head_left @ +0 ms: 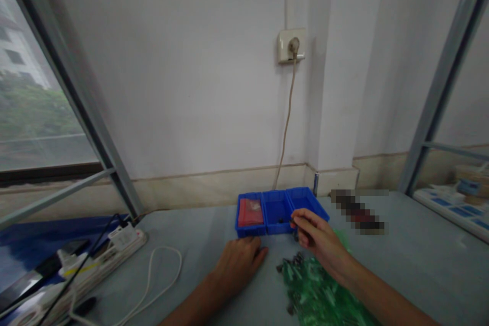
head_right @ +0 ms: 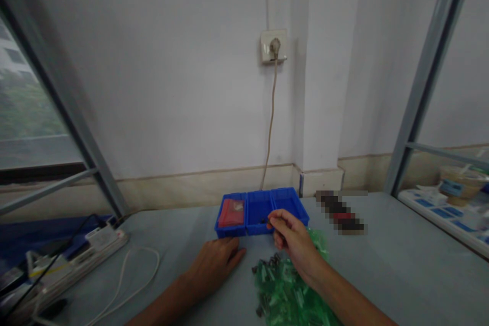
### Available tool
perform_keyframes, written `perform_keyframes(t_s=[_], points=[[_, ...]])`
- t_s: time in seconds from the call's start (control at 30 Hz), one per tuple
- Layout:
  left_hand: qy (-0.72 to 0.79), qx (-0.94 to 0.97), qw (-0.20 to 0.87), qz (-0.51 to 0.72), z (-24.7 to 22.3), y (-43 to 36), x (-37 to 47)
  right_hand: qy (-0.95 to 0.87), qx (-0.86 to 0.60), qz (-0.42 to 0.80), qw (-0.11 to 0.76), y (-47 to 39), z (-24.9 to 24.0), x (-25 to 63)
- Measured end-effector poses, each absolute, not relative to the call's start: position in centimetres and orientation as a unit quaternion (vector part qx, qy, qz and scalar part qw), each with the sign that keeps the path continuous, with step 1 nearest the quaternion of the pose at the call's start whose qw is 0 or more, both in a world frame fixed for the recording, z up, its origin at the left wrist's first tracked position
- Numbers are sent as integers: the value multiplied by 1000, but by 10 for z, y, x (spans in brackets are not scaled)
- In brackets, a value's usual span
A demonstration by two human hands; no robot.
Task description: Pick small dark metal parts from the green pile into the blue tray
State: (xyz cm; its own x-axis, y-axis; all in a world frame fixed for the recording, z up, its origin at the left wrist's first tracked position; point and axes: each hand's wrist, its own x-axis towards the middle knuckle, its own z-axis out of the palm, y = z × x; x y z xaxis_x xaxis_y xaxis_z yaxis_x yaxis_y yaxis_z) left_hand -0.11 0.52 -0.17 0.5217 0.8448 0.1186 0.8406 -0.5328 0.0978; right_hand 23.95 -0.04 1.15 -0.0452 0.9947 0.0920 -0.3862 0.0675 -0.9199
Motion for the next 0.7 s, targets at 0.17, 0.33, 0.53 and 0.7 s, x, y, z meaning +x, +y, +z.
perform_keyframes(t_s=[0.17, 0.33, 0.53, 0.7], points=[[489, 870, 12, 65, 1, 4, 0, -456, -361, 567, 583, -1, 11, 239], [487, 871, 9, 67, 4, 3, 0, -499, -379, 544, 558, -2, 8, 242], [484, 872, 8, 68, 1, 5, 0, -499, -375, 549, 556, -1, 9, 241], [484, 872, 12, 74, 1, 4, 0, -463, -345, 582, 573, -4, 11, 239]])
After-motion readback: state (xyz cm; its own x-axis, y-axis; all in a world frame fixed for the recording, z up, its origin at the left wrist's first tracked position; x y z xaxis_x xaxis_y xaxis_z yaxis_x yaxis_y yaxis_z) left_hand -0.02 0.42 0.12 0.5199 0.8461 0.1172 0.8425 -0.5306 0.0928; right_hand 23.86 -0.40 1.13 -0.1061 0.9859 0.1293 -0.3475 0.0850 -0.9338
